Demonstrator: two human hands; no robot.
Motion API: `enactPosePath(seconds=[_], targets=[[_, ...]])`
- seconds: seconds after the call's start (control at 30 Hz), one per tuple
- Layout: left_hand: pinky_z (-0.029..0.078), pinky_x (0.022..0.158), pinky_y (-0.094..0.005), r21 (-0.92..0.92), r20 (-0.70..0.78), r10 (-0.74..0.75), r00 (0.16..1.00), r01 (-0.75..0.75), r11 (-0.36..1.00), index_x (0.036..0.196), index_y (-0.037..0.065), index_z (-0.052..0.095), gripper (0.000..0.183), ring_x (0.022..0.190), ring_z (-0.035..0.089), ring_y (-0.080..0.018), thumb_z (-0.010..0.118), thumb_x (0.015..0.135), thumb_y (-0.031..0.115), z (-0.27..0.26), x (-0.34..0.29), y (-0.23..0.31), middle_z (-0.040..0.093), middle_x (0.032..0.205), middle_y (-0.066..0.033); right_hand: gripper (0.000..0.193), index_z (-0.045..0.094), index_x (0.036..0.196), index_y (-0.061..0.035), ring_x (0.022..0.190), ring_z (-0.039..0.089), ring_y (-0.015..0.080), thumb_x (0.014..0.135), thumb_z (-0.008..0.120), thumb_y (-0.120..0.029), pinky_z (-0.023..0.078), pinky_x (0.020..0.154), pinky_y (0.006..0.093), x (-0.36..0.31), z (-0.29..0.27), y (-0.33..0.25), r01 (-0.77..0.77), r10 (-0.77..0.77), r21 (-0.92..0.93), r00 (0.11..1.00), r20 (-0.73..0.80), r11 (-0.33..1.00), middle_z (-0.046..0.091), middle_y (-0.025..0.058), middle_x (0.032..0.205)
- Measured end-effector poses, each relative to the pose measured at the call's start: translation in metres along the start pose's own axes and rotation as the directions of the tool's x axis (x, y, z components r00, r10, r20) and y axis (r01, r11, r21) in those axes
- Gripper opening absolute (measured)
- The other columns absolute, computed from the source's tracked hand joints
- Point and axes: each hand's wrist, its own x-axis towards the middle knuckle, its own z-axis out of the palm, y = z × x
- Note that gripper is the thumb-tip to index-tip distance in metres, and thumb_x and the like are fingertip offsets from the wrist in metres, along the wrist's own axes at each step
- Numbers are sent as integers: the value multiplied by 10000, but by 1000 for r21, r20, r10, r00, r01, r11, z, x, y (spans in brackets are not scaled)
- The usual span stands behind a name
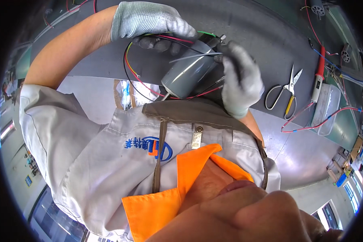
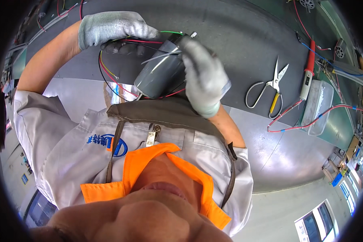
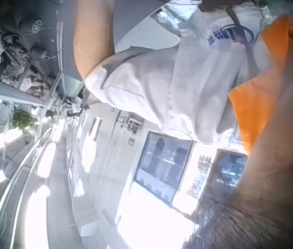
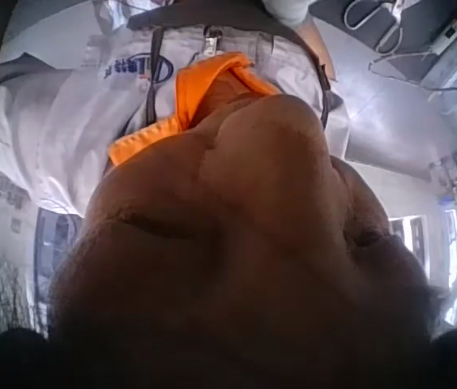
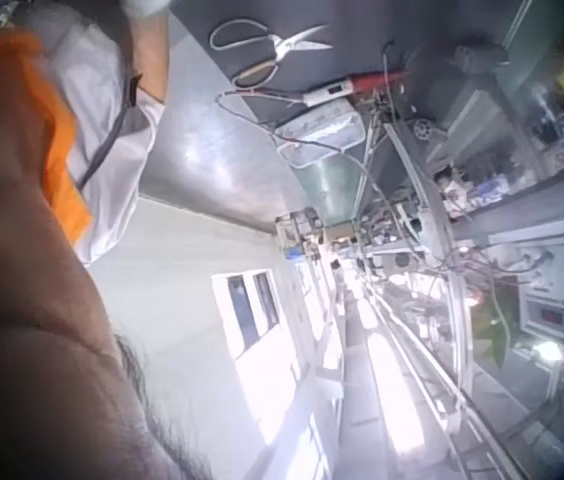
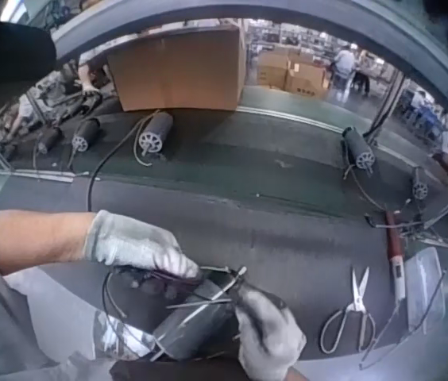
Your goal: Assembling wire leads and components onto cylindrical electric motors at a factory workstation.
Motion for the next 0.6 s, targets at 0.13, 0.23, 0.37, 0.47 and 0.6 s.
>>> enactPosePath(seconds=[0.13, 0.23, 0.37, 0.47, 0.6], targets=[[342, 415, -210, -116, -6, -91, 996, 89, 989, 844, 70, 690, 527, 432, 443, -51, 505, 985, 543, 12, -6, -9, 500, 562, 37, 507, 681, 1198, -46, 1011, 684, 375, 728, 616, 132, 576, 863, 391, -6, 1, -5, 215, -190, -92, 956, 222, 972, 689, 185, 1139], [349, 432, -204, -314, -59, -26, 998, 7, 950, 913, 71, 684, 508, 461, 461, -50, 485, 996, 532, 29, 15, -29, 525, 605, 28, 466, 686, 1195, -47, 1027, 693, 322, 771, 612, 132, 578, 858, 370, -12, 9, -3, 176, -162, -36, 955, 249, 984, 694, 169, 1135], [379, 475, -198, -447, -175, 210, 962, -267, 854, 1000, 57, 673, 404, 567, 509, -39, 528, 999, 435, 43, 37, -58, 576, 723, 23, 381, 599, 1282, 46, 1093, 669, 204, 902, 623, 66, 573, 897, 347, 1, 17, -17, -514, 454, 599, 851, 265, 614, 688, 145, 1158], [404, 499, -193, -485, -490, 144, 860, -407, 775, 1152, -20, 650, 401, 579, 513, -36, 582, 991, 341, 63, 32, -40, 600, 743, 19, 455, 517, 1339, 98, 1120, 657, 269, 891, 596, 106, 550, 996, 405, 11, 9, -11, -510, 430, 818, 822, 373, 267, 656, 213, 1189], [410, 516, -174, -613, -508, 75, 858, -421, 668, 1167, -17, 662, 366, 600, 509, -14, 651, 966, 289, 74, 36, -34, 625, 775, 18, 431, 551, 1318, 88, 1119, 658, 245, 892, 615, 92, 557, 980, 376, 9, 6, -16, -525, 496, 802, 796, 346, 283, 652, 199, 1208]])
